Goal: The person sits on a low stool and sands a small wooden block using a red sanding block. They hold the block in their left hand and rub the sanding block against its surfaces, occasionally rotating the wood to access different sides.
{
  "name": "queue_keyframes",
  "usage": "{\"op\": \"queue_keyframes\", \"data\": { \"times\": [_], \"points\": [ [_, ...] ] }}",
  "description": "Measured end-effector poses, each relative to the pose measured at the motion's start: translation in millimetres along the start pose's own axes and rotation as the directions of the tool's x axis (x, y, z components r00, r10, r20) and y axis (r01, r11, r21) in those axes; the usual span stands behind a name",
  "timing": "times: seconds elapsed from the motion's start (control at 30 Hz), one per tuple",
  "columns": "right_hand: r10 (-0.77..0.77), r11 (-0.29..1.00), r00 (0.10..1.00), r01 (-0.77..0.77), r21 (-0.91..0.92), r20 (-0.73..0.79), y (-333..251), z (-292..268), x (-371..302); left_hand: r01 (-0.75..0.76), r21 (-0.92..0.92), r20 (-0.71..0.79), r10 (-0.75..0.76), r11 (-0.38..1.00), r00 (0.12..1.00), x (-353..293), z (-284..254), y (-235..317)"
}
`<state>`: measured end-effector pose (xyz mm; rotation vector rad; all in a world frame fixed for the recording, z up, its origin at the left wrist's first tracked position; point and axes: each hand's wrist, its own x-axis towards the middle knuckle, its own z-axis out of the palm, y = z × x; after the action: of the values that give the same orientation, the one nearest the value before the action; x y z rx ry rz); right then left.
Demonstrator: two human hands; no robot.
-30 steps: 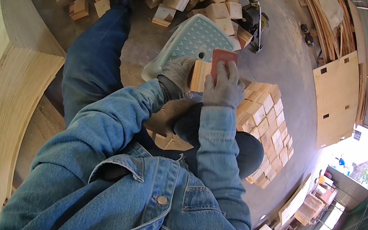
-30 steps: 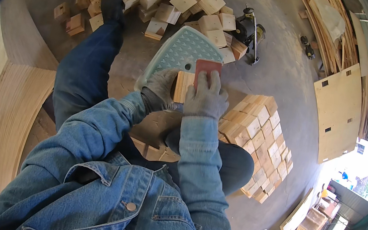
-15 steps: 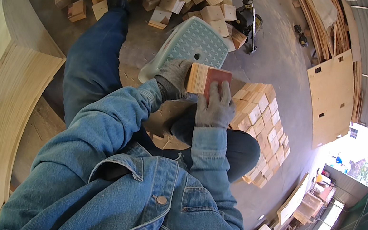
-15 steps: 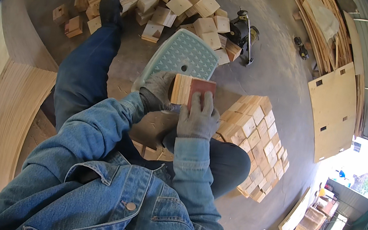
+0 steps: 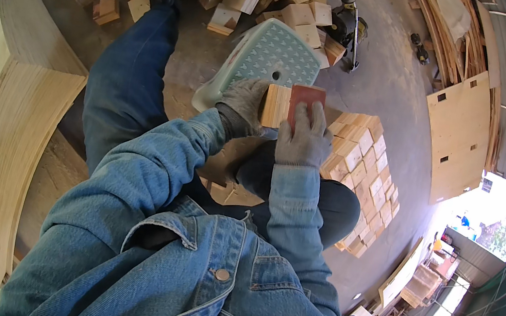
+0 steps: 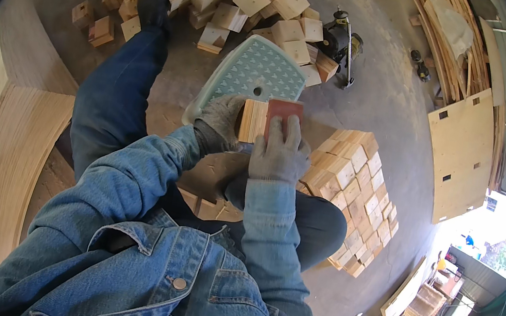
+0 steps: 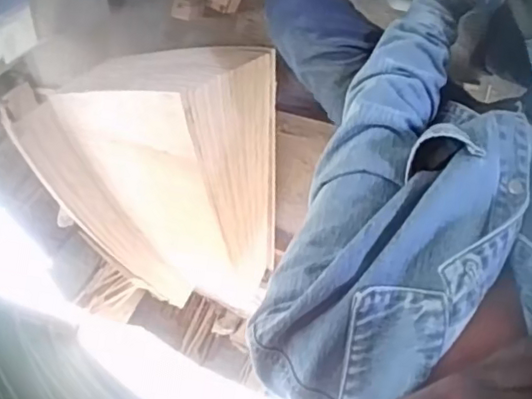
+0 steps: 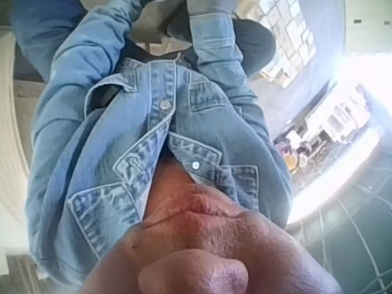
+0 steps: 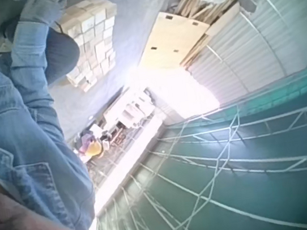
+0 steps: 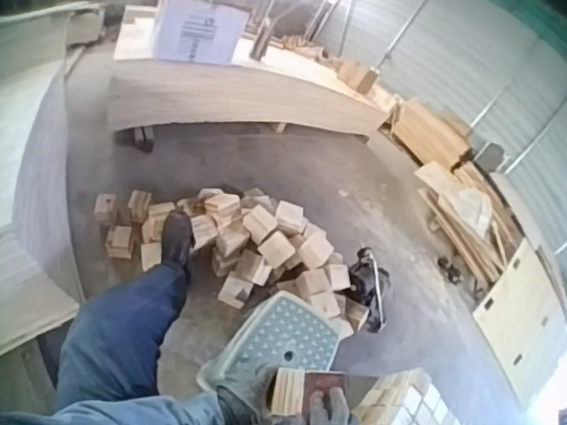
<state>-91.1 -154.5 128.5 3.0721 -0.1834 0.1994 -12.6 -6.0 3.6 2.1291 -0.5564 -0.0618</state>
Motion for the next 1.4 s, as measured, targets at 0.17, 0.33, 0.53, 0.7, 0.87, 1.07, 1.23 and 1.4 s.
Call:
{"op": "queue_keyframes", "data": {
  "times": [0.17, 0.33, 0.53, 0.7, 0.87, 1.07, 1.23, 1.4],
  "points": [
    [0.012, 0.999, 0.996, -0.009, -0.032, 0.089, -8.3, 3.3, 66.4, 0.04, 0.002, 0.047, -0.04, 0.999, 0.998, 0.6, -3.7, 6.2],
    [-0.004, 0.999, 0.998, 0.007, -0.05, 0.064, -3.1, 12.0, 69.1, 0.027, -0.029, 0.014, -0.027, 0.999, 1.0, -1.0, -6.3, 8.7],
    [0.001, 0.999, 1.0, -0.001, 0.054, -0.006, 1.8, -1.1, -15.0, 0.024, -0.05, 0.031, -0.022, 0.998, 0.999, -0.4, -10.2, 9.0],
    [0.006, 0.995, 1.0, -0.005, 0.095, -0.013, 12.8, -13.8, -74.9, 0.027, -0.001, 0.017, -0.027, 1.0, 0.999, 0.6, -3.7, 4.3],
    [0.094, 0.963, 0.994, -0.076, 0.257, -0.057, 26.8, -13.4, -93.3, -0.005, 0.001, 0.012, 0.005, 1.0, 1.0, 0.9, 0.9, 8.3],
    [0.117, 0.919, 0.986, -0.062, 0.389, -0.12, 40.8, 0.3, -91.7, 0.058, -0.066, 0.133, -0.048, 0.996, 0.99, 4.3, 4.5, -1.7],
    [0.185, 0.844, 0.971, -0.078, 0.531, -0.151, 45.0, 5.0, -89.6, 0.025, -0.137, 0.095, -0.012, 0.99, 0.995, 8.4, 9.2, -9.3],
    [0.288, 0.786, 0.94, -0.123, 0.606, -0.184, 60.3, 5.2, -96.2, -0.097, 0.149, -0.005, 0.099, 0.984, 0.995, 30.9, -43.0, 59.6]
  ]
}}
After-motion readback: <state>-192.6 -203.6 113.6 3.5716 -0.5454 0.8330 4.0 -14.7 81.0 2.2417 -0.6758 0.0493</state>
